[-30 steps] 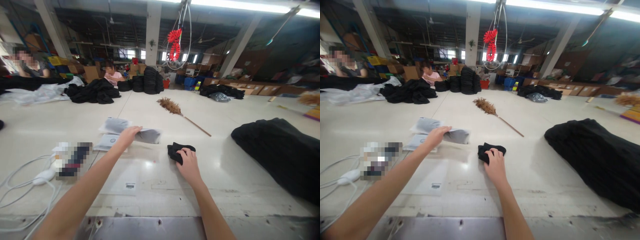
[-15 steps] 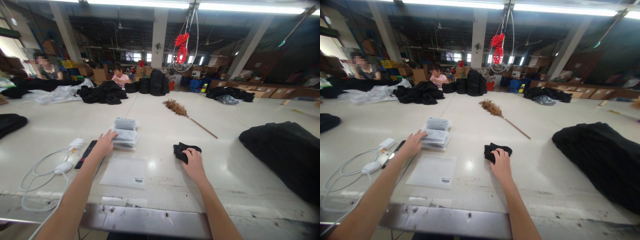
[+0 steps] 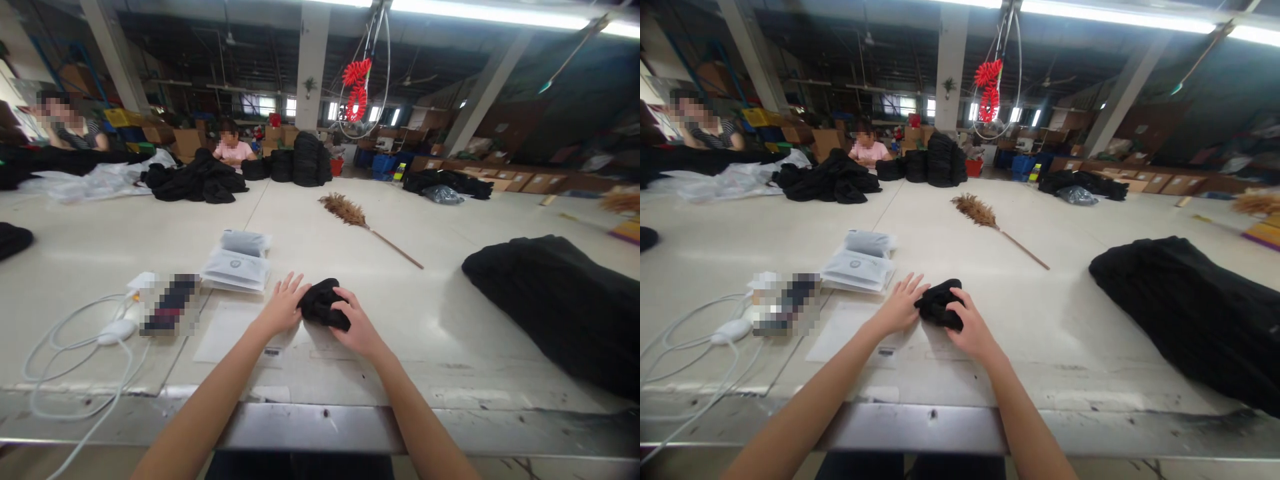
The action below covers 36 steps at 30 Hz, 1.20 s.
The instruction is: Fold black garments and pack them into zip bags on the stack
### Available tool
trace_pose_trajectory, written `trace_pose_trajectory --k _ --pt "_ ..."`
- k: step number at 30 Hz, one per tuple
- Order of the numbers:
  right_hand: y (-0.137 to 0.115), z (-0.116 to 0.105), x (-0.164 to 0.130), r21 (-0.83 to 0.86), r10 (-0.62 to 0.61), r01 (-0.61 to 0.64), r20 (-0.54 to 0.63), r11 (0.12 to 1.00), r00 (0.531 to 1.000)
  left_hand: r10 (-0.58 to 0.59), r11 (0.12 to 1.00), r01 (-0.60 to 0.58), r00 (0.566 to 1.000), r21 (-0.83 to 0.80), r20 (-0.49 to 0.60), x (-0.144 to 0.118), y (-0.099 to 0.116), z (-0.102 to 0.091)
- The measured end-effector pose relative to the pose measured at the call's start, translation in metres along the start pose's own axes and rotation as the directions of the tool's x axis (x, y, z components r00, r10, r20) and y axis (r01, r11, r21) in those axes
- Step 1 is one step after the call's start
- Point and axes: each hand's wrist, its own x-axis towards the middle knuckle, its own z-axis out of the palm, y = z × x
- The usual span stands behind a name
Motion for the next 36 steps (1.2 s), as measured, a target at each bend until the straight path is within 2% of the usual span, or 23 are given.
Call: trace_pose_trajectory --k 3,6,8,11,14,15,16,17,18,19,20,21,22,24,26,28,30,32,34,36 --pt "0.008 -0.017 -0.003 0.092 0.103 -0.112 0.105 0.989 0.989 0.044 0.995 -0.037 0.996 -0.092 0.077 0.007 0.007 0.011" --pt "0.024 -0.032 -0.008 0.176 0.216 -0.239 0.139 0.955 0.966 0.063 0.991 -0.056 0.997 -0.124 0.054 0.007 0.012 0.014" --pt "0.035 -0.033 -0.010 0.214 0.338 -0.341 0.052 0.915 0.940 0.086 0.991 -0.085 0.996 -0.105 0.008 0.005 0.016 0.014" --pt "0.047 -0.022 -0.009 0.196 0.484 -0.462 -0.079 0.865 0.871 0.110 0.992 -0.110 0.994 -0.066 -0.010 0.002 0.018 0.014" --pt "0.061 -0.014 -0.004 0.150 0.426 -0.410 -0.098 0.900 0.899 0.048 0.999 -0.048 0.999 -0.021 0.013 0.001 0.009 0.016" --pt "0.069 -0.015 -0.004 0.147 0.413 -0.393 -0.146 0.908 0.899 0.007 1.000 -0.007 1.000 -0.006 0.003 0.001 0.004 0.016" --pt "0.077 -0.019 -0.004 0.151 0.425 -0.399 -0.237 0.905 0.874 -0.041 0.999 0.041 0.999 0.004 -0.023 0.001 -0.002 0.015" --pt "0.087 -0.025 -0.007 0.161 0.454 -0.424 -0.352 0.891 0.819 -0.089 0.996 0.089 0.994 0.004 -0.062 0.002 -0.008 0.014" --pt "0.098 -0.032 -0.011 0.178 0.489 -0.465 -0.482 0.867 0.727 -0.133 0.991 0.134 0.985 -0.004 -0.108 0.002 -0.014 0.013" --pt "0.109 -0.040 -0.017 0.190 0.518 -0.519 -0.597 0.833 0.613 -0.169 0.986 0.169 0.973 -0.019 -0.154 0.003 -0.018 0.011" --pt "0.120 -0.048 -0.024 0.190 0.531 -0.566 -0.661 0.802 0.530 -0.194 0.981 0.191 0.962 -0.035 -0.191 0.003 -0.021 0.009" --pt "0.129 -0.055 -0.033 0.170 0.538 -0.604 -0.676 0.779 0.504 -0.207 0.978 0.201 0.954 -0.048 -0.216 0.003 -0.023 0.007" --pt "0.137 -0.061 -0.041 0.133 0.544 -0.643 -0.676 0.754 0.497 -0.209 0.978 0.202 0.952 -0.056 -0.225 0.003 -0.022 0.005" --pt "0.145 -0.069 -0.055 0.018 0.533 -0.692 -0.653 0.722 0.538 -0.190 0.982 0.183 0.961 -0.055 -0.201 0.001 -0.018 0.003" --pt "0.144 -0.070 -0.059 -0.082 0.489 -0.691 -0.647 0.718 0.585 -0.149 0.988 0.145 0.982 -0.042 -0.115 -0.001 -0.011 0.002" --pt "0.135 -0.064 -0.053 -0.129 0.422 -0.638 -0.649 0.759 0.633 -0.109 0.994 0.109 0.994 -0.027 -0.006 -0.004 -0.004 0.002" --pt "0.122 -0.053 -0.040 -0.155 0.360 -0.551 -0.609 0.820 0.707 -0.103 0.995 0.104 0.993 -0.014 0.065 -0.007 0.000 0.002" --pt "0.107 -0.040 -0.028 -0.211 0.308 -0.454 -0.491 0.865 0.815 -0.118 0.993 0.118 0.989 -0.001 0.084 -0.008 0.002 0.002" --pt "0.094 -0.027 -0.020 -0.293 0.280 -0.363 -0.288 0.885 0.916 -0.127 0.992 0.127 0.988 0.009 0.089 -0.009 0.003 0.003" --pt "0.085 -0.019 -0.016 -0.360 0.289 -0.299 -0.084 0.884 0.954 -0.124 0.992 0.124 0.988 0.012 0.091 -0.008 0.002 0.005"
